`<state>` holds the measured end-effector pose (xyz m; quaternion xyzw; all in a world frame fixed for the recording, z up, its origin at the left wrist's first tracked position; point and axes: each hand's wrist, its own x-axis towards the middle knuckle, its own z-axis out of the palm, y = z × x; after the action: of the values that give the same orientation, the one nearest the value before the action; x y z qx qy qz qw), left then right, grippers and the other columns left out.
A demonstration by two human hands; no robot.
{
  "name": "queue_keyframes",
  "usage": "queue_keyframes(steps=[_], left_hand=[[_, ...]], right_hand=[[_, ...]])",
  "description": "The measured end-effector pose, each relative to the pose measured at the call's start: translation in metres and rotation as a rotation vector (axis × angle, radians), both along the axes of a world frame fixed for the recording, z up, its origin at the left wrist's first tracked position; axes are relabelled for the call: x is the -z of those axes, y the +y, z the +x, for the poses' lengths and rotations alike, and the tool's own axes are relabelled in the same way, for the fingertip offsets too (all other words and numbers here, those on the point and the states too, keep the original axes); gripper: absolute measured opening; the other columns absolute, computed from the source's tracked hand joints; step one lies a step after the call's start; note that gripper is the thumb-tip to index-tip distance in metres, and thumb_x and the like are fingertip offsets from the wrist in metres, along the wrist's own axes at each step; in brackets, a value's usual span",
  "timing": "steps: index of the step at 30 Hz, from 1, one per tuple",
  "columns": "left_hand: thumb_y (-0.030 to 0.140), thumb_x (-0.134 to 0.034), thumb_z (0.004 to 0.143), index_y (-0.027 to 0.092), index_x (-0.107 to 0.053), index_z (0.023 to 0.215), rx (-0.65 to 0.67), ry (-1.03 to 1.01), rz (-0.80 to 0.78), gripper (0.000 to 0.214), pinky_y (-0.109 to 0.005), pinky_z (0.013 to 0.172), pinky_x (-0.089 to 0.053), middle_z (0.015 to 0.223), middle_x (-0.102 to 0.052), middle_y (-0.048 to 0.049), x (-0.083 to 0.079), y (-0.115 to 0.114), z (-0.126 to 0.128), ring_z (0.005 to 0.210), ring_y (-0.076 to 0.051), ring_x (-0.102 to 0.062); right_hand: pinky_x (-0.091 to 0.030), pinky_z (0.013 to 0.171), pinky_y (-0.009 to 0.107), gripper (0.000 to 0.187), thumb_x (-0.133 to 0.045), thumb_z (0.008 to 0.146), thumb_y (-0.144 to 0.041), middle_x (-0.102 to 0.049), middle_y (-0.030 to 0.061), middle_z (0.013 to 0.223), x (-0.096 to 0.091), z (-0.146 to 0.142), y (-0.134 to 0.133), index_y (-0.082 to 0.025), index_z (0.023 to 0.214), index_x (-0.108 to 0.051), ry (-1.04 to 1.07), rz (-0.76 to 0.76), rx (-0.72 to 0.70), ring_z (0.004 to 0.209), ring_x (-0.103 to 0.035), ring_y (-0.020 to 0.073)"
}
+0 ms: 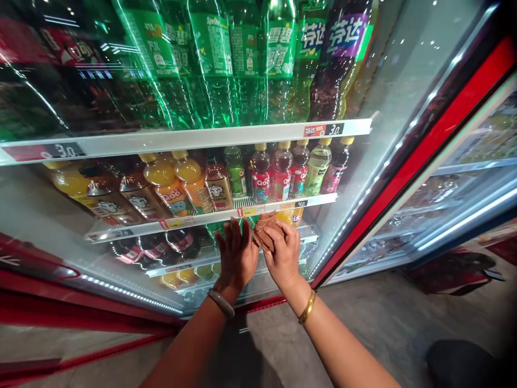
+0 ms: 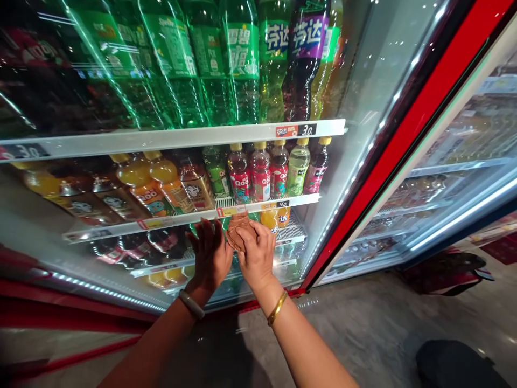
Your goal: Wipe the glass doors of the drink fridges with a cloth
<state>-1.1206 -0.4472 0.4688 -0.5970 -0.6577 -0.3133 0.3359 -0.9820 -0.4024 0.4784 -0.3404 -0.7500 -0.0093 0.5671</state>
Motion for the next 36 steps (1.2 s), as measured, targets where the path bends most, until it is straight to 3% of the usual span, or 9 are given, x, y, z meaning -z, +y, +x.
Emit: queue_keyframes(steps=[6, 10, 13, 17, 20, 24, 27, 31, 36], left_hand=[[0.023, -0.065, 0.096, 0.013, -0.008, 0.168, -0.032, 0.040, 0.081, 0.092, -0.057, 0.132, 0.001, 0.172, 0.001, -0.0193, -0.013, -0.008, -0.018, 0.161, -0.030, 0.009], [0.021, -0.063, 0.097, 0.016, -0.008, 0.168, -0.017, 0.059, 0.084, 0.090, -0.054, 0.132, 0.004, 0.172, 0.003, -0.0160, -0.007, -0.014, -0.027, 0.162, -0.027, 0.008], [0.018, -0.062, 0.096, 0.018, -0.007, 0.168, 0.004, 0.048, 0.070, 0.090, -0.055, 0.132, 0.003, 0.172, 0.002, -0.0157, -0.001, -0.020, -0.036, 0.161, -0.029, 0.009], [0.020, -0.065, 0.095, 0.020, -0.008, 0.168, -0.020, 0.029, 0.055, 0.093, -0.057, 0.132, 0.002, 0.172, 0.002, -0.0164, 0.002, -0.031, -0.049, 0.161, -0.030, 0.007], [0.021, -0.065, 0.096, 0.021, -0.006, 0.168, -0.036, 0.021, 0.047, 0.093, -0.060, 0.132, -0.002, 0.172, 0.001, -0.0179, 0.003, -0.037, -0.058, 0.161, -0.031, 0.006], [0.021, -0.065, 0.096, 0.022, -0.016, 0.168, -0.032, -0.038, -0.018, 0.087, -0.066, 0.129, -0.010, 0.172, -0.009, -0.0200, 0.008, -0.043, -0.067, 0.160, -0.037, -0.001], [0.020, -0.064, 0.096, 0.020, -0.034, 0.163, -0.034, -0.075, -0.068, 0.074, -0.070, 0.128, -0.014, 0.171, -0.019, -0.0218, 0.010, -0.048, -0.076, 0.160, -0.041, -0.007], [0.025, -0.064, 0.097, 0.018, -0.047, 0.157, -0.048, -0.086, -0.065, 0.063, -0.072, 0.126, -0.020, 0.169, -0.027, -0.0238, 0.006, -0.057, -0.092, 0.160, -0.043, -0.013], [0.024, -0.063, 0.097, 0.015, -0.048, 0.156, -0.079, -0.060, -0.087, 0.061, -0.076, 0.123, -0.017, 0.164, -0.038, -0.0274, 0.001, -0.065, -0.106, 0.157, -0.047, -0.023]], right_hand=[[-0.049, 0.107, 0.055, 0.049, -0.063, 0.089, -0.015, -0.050, 0.0107, 0.138, 0.006, 0.004, 0.002, -0.030, 0.135, -0.054, 0.097, -0.035, 0.044, 0.130, -0.051, 0.0271], [-0.051, 0.106, 0.053, 0.047, -0.059, 0.087, -0.012, -0.050, 0.0111, 0.136, 0.018, -0.019, -0.017, -0.028, 0.131, -0.057, 0.056, -0.061, 0.014, 0.129, -0.051, 0.0268], [-0.051, 0.106, 0.048, 0.048, -0.057, 0.085, -0.009, -0.051, 0.0087, 0.135, 0.006, -0.037, -0.024, -0.029, 0.128, -0.058, 0.043, -0.041, -0.036, 0.129, -0.051, 0.0249], [-0.048, 0.108, 0.051, 0.053, -0.060, 0.084, -0.011, -0.051, 0.0084, 0.136, -0.008, -0.033, -0.015, -0.031, 0.132, -0.055, 0.116, 0.008, -0.011, 0.129, -0.052, 0.0257], [-0.047, 0.108, 0.056, 0.056, -0.058, 0.083, -0.009, -0.049, 0.0102, 0.138, 0.005, -0.029, -0.018, -0.030, 0.134, -0.054, 0.141, -0.038, 0.047, 0.130, -0.050, 0.0273], [-0.051, 0.105, 0.053, 0.053, -0.056, 0.081, -0.007, -0.051, 0.0102, 0.135, 0.019, -0.054, -0.041, -0.028, 0.129, -0.057, 0.072, -0.077, -0.002, 0.129, -0.053, 0.0266], [-0.052, 0.105, 0.050, 0.053, -0.056, 0.082, -0.007, -0.051, 0.0089, 0.135, 0.002, -0.074, -0.047, -0.030, 0.130, -0.057, 0.073, -0.052, -0.042, 0.129, -0.054, 0.0251], [-0.050, 0.107, 0.053, 0.056, -0.058, 0.083, -0.010, -0.051, 0.0090, 0.138, -0.020, -0.070, -0.035, -0.031, 0.134, -0.054, 0.103, 0.027, 0.003, 0.131, -0.052, 0.0264], [-0.052, 0.103, 0.053, 0.051, -0.059, 0.084, -0.009, -0.051, 0.0100, 0.134, 0.003, -0.081, -0.050, -0.029, 0.131, -0.055, 0.068, 0.012, 0.040, 0.127, -0.053, 0.0260]])
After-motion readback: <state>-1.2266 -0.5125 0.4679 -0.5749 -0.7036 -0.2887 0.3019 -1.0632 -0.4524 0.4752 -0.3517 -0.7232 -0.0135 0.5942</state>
